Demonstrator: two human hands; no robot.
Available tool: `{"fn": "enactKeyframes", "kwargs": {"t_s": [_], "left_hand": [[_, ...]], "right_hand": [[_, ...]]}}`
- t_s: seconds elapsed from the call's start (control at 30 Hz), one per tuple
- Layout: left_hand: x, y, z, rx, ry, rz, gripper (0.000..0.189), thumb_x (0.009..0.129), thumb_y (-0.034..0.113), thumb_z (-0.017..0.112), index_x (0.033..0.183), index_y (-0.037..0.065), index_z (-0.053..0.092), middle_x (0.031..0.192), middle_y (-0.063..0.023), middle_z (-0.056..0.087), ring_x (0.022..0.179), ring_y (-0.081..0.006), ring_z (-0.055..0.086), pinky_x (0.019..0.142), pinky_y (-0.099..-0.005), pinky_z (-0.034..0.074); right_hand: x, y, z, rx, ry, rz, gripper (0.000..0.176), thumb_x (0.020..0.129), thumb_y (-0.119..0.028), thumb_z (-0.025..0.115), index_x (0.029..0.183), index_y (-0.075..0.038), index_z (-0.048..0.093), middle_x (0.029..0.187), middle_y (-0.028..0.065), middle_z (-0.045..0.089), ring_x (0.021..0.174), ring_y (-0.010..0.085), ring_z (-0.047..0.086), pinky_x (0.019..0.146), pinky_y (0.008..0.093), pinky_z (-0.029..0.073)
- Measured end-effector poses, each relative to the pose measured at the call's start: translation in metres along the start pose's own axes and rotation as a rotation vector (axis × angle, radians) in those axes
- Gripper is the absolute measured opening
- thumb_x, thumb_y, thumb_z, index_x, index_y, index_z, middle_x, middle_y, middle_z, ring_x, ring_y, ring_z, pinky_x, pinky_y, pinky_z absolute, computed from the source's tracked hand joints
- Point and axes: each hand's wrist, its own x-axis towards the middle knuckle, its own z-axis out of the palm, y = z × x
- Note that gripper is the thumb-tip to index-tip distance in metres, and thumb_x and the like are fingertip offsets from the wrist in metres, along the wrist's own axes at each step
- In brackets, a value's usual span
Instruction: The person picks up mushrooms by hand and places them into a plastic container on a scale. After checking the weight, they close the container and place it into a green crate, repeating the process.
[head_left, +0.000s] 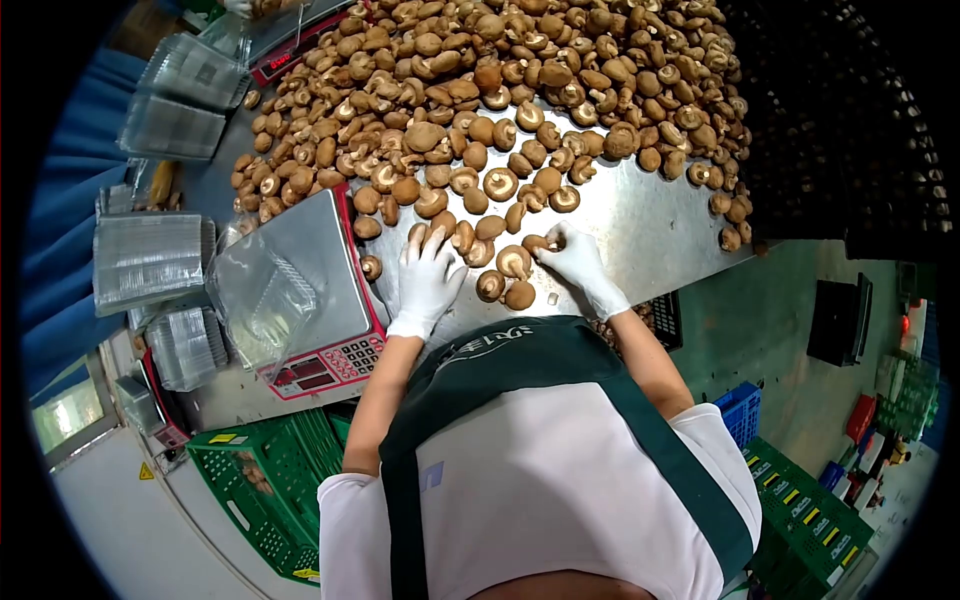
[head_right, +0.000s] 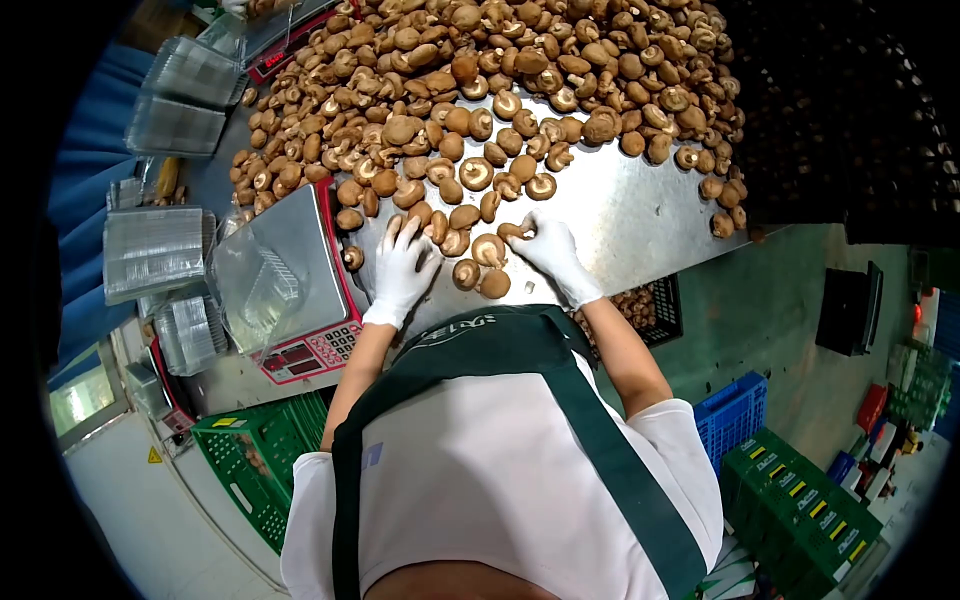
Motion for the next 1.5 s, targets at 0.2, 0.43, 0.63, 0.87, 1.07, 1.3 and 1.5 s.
{"fn": "enactKeyframes", "kwargs": {"t_s": [0.2,0.43,0.63,0.87,1.07,1.3,1.5], "left_hand": [[-0.035,0.0,-0.009,-0.207,0.152,-0.152,0.015,0.074,0.017,0.069,0.083,0.006,0.064,0.116,-0.0148,0.056,0.114,-0.0341,0.049,0.096,-0.0445,0.036],[0.029,-0.016,-0.011,-0.068,0.149,-0.265,0.056,0.076,0.033,0.068,0.123,0.008,0.052,0.136,-0.0215,0.039,0.126,-0.0377,0.037,0.104,-0.0464,0.031],[0.065,0.001,0.022,0.194,-0.247,-0.059,0.079,0.071,0.057,0.062,0.139,0.026,0.038,0.15,-0.0123,0.022,0.135,-0.0373,0.023,0.104,-0.066,0.011],[0.017,0.027,-0.004,-0.006,-0.21,0.105,0.052,0.072,0.034,0.07,0.118,0.015,0.056,0.13,-0.0067,0.051,0.123,-0.0282,0.043,0.105,-0.057,0.02],[-0.031,0.009,-0.007,0.004,-0.103,-0.072,0.057,0.071,0.032,0.072,0.122,0.012,0.055,0.136,-0.0144,0.042,0.129,-0.0309,0.035,0.106,-0.0562,0.016],[-0.016,-0.005,-0.002,-0.408,0.114,-0.148,0.051,0.071,0.017,0.071,0.119,0.009,0.057,0.137,-0.0159,0.041,0.125,-0.0333,0.041,0.105,-0.0438,0.03],[0.02,-0.001,-0.001,-0.472,0.105,-0.188,0.044,0.074,0.014,0.069,0.116,0.007,0.058,0.134,-0.0177,0.044,0.12,-0.0332,0.046,0.101,-0.0392,0.037]], "right_hand": [[-0.025,-0.018,-0.05,1.335,-0.003,0.195,0.043,0.085,-0.028,0.056,0.117,-0.001,0.051,0.096,0.0123,0.061,0.09,0.0177,0.058,0.083,0.0319,0.049],[0.065,0.001,-0.092,1.275,0.104,0.12,0.032,0.087,-0.032,0.058,0.107,-0.006,0.06,0.087,0.004,0.064,0.066,0.0105,0.052,0.057,0.0247,0.04],[0.089,-0.055,-0.068,-0.169,0.252,0.071,0.051,0.07,-0.037,0.062,0.106,-0.001,0.061,0.114,0.0201,0.057,0.088,0.0288,0.064,0.078,0.0372,0.051],[0.042,-0.046,-0.04,-0.253,0.034,-0.125,0.059,0.07,-0.04,0.062,0.117,-0.004,0.056,0.129,0.0199,0.049,0.102,0.032,0.06,0.088,0.0364,0.047],[-0.003,-0.011,-0.037,0.823,-0.177,0.127,0.033,0.083,-0.021,0.065,0.11,-0.005,0.059,0.073,0.0043,0.059,0.056,0.0086,0.053,0.049,0.0212,0.044],[0.03,-0.007,-0.047,0.745,0.162,-0.088,0.021,0.081,-0.014,0.065,0.099,-0.004,0.062,0.076,0.0036,0.062,0.06,0.0127,0.058,0.054,0.0234,0.047],[0.075,-0.067,-0.038,-0.249,0.074,-0.378,0.038,0.075,-0.012,0.06,0.112,-0.016,0.061,0.107,0.0066,0.063,0.09,0.0267,0.063,0.077,0.0359,0.051]]}}
